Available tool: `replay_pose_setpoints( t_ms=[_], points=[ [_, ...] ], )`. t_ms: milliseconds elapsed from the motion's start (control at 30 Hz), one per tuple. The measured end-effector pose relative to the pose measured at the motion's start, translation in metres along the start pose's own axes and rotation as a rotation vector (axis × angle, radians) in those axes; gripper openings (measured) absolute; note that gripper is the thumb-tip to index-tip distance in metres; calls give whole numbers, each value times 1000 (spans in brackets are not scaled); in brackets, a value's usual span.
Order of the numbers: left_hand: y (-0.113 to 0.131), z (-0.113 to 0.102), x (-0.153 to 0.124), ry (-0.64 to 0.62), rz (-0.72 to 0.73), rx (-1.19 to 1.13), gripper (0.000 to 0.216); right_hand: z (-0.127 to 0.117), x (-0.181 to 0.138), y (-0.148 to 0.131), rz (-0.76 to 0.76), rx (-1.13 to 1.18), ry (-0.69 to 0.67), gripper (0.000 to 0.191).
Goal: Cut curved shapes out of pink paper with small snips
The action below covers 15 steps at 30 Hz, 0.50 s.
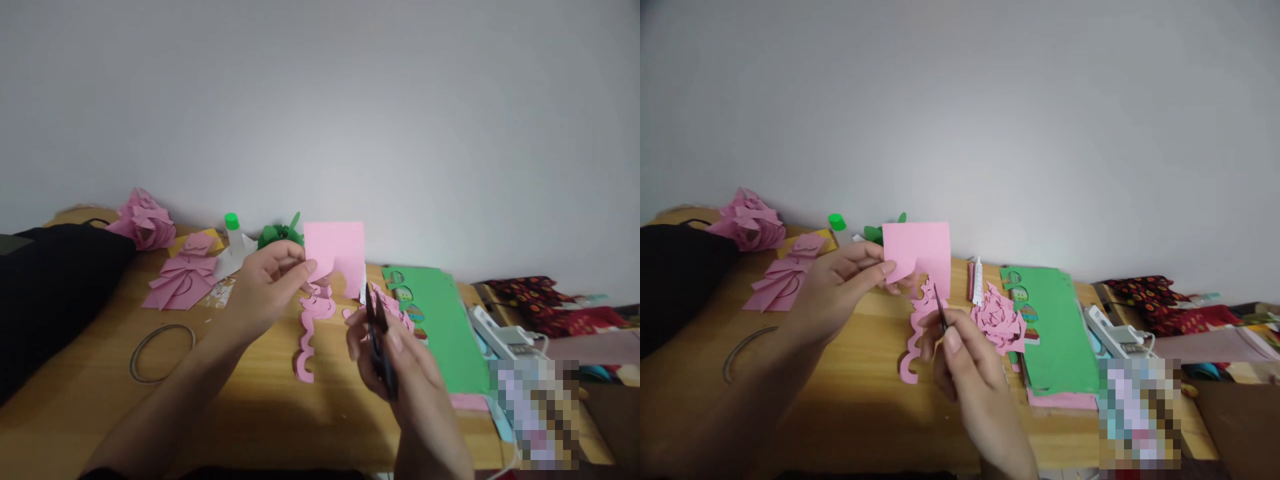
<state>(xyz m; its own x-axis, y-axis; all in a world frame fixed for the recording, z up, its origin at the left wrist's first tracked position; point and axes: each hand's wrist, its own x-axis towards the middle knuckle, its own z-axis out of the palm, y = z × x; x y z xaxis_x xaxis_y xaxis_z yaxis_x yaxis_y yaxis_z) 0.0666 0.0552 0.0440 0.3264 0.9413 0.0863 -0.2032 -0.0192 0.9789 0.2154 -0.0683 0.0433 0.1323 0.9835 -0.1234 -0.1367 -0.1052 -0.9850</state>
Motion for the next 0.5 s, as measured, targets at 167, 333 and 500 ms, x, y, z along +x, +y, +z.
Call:
replay_pose_setpoints(
  t_ms=[167, 333, 500],
  points=[
    [-5, -4, -2, -125, -70, -59, 17, -11, 10, -13, -29, -46, -72, 25],
    [-6, -7, -4, -194, -83, -111, 13, -9, 14, -9, 58, 64, -252, 29],
    [-1, -4, -8, -259, -40, -16, 12, 0, 12, -7, 54, 174, -204, 30]
  ],
)
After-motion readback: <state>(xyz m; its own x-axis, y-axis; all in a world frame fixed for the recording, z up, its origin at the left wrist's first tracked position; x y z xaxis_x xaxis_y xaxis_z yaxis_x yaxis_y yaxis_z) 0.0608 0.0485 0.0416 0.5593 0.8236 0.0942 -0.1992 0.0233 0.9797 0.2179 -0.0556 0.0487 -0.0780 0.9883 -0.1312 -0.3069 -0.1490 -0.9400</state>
